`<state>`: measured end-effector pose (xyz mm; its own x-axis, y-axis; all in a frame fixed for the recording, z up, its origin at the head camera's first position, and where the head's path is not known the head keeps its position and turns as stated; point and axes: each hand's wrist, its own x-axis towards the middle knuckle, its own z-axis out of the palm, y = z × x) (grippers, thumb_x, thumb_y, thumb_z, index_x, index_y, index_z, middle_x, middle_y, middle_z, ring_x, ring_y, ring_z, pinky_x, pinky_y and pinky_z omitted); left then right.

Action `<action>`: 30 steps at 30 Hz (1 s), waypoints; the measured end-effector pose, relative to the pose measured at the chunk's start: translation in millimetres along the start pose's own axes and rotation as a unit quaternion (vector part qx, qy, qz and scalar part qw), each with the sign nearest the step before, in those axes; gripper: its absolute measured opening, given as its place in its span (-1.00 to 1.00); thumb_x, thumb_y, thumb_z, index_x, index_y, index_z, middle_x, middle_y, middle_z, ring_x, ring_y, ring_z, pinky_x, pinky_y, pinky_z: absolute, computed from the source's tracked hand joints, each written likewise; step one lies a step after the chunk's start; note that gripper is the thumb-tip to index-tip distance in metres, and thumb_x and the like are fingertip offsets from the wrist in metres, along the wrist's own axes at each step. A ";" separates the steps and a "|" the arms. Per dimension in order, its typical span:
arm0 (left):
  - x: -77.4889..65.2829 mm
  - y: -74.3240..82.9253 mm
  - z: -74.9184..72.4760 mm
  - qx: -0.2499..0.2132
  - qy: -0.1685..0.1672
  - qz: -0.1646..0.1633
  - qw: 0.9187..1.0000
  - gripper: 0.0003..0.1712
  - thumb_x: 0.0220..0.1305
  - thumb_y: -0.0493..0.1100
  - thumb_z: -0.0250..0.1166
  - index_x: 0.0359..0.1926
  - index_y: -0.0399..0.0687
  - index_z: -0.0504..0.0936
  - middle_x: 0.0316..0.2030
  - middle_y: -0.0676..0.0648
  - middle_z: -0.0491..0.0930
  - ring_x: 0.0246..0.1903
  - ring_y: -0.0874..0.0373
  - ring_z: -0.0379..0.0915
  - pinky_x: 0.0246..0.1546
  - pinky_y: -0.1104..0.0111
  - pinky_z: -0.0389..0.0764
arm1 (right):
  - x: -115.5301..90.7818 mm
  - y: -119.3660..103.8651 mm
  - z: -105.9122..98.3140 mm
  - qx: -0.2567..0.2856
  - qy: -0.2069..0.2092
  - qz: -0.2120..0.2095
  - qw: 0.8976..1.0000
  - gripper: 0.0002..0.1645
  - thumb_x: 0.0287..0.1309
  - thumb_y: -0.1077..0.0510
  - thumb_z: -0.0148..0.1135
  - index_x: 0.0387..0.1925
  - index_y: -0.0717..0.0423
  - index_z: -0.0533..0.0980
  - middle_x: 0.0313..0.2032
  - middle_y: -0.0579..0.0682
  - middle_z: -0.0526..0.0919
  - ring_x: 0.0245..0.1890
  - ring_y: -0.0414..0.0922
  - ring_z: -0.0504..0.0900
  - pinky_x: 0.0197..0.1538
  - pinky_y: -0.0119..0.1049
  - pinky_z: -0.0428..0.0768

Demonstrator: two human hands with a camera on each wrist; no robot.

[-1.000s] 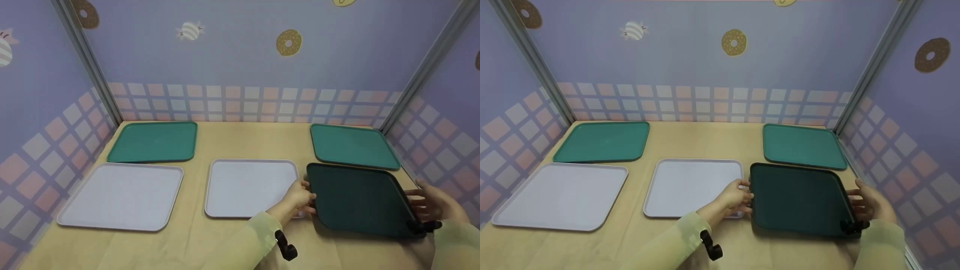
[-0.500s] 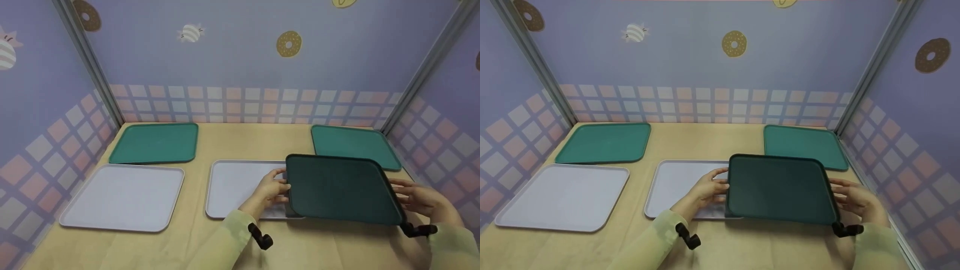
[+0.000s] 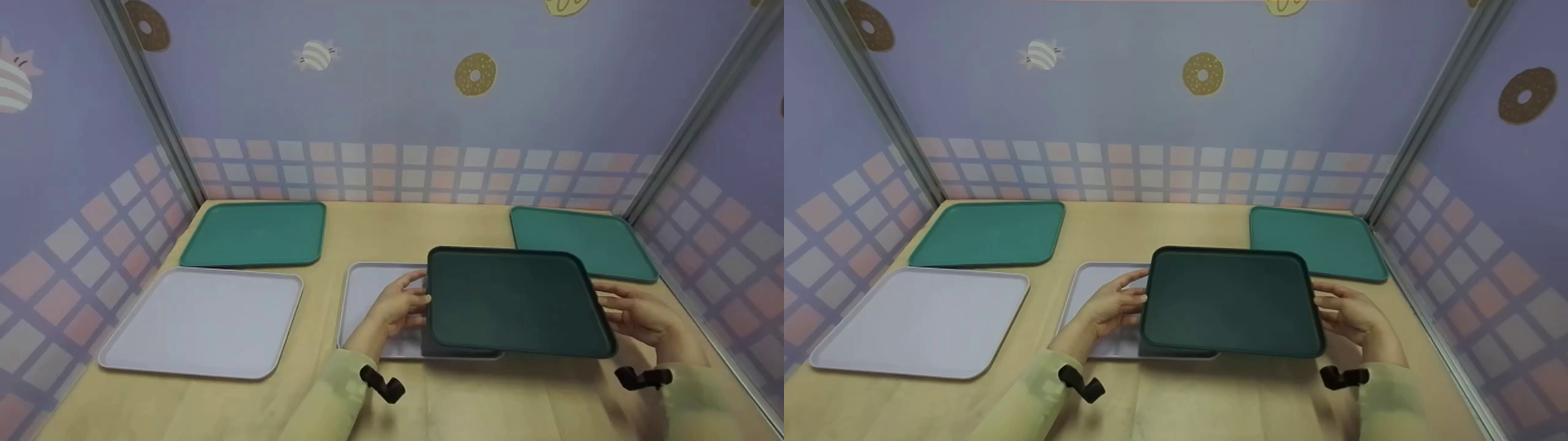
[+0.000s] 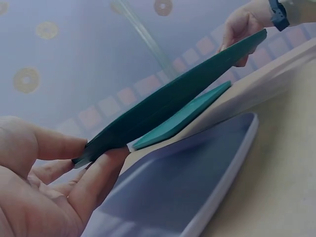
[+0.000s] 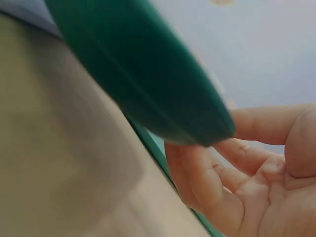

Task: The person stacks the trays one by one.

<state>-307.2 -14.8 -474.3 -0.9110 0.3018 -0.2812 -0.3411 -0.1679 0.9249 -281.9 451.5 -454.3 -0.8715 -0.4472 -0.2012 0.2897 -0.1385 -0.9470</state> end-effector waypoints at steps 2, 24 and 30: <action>-5.0 3.4 -10.3 0.003 -0.002 0.008 1.000 -0.25 0.38 -0.44 0.22 0.52 0.03 0.33 0.15 -0.22 0.58 -0.28 0.16 0.64 -0.52 0.45 0.66 | 7.1 1.0 9.6 -0.008 0.011 0.000 1.000 -0.56 0.59 0.30 -0.10 0.18 -0.21 0.55 -0.03 -0.13 0.77 -0.08 -0.20 0.77 0.01 -0.34 0.73; -36.2 29.9 -107.4 0.061 0.052 0.014 0.997 -0.23 0.36 -0.44 0.21 0.54 0.02 0.32 0.19 -0.22 0.52 -0.21 0.17 0.65 -0.41 0.40 0.67 | 82.1 12.4 98.4 -0.087 0.098 0.011 0.991 -0.19 0.52 0.22 0.10 0.60 0.27 -0.02 -0.14 -0.19 0.76 -0.19 -0.26 0.75 -0.08 -0.39 0.72; -39.9 30.1 -120.0 0.132 0.088 0.001 0.987 -0.23 0.34 -0.47 0.21 0.53 0.01 0.34 0.23 -0.26 0.50 -0.18 0.12 0.62 -0.52 0.42 0.62 | 93.1 23.1 113.9 -0.092 0.103 0.007 0.990 -0.25 0.50 0.27 0.08 0.57 0.31 0.06 -0.11 -0.14 0.73 -0.15 -0.24 0.75 -0.06 -0.38 0.71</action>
<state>-309.0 -144.5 -465.9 -0.9456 0.1299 -0.2984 -0.2885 0.0898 0.9533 -311.3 306.0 -466.5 -0.9352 -0.2564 -0.2441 0.2427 0.0376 -0.9694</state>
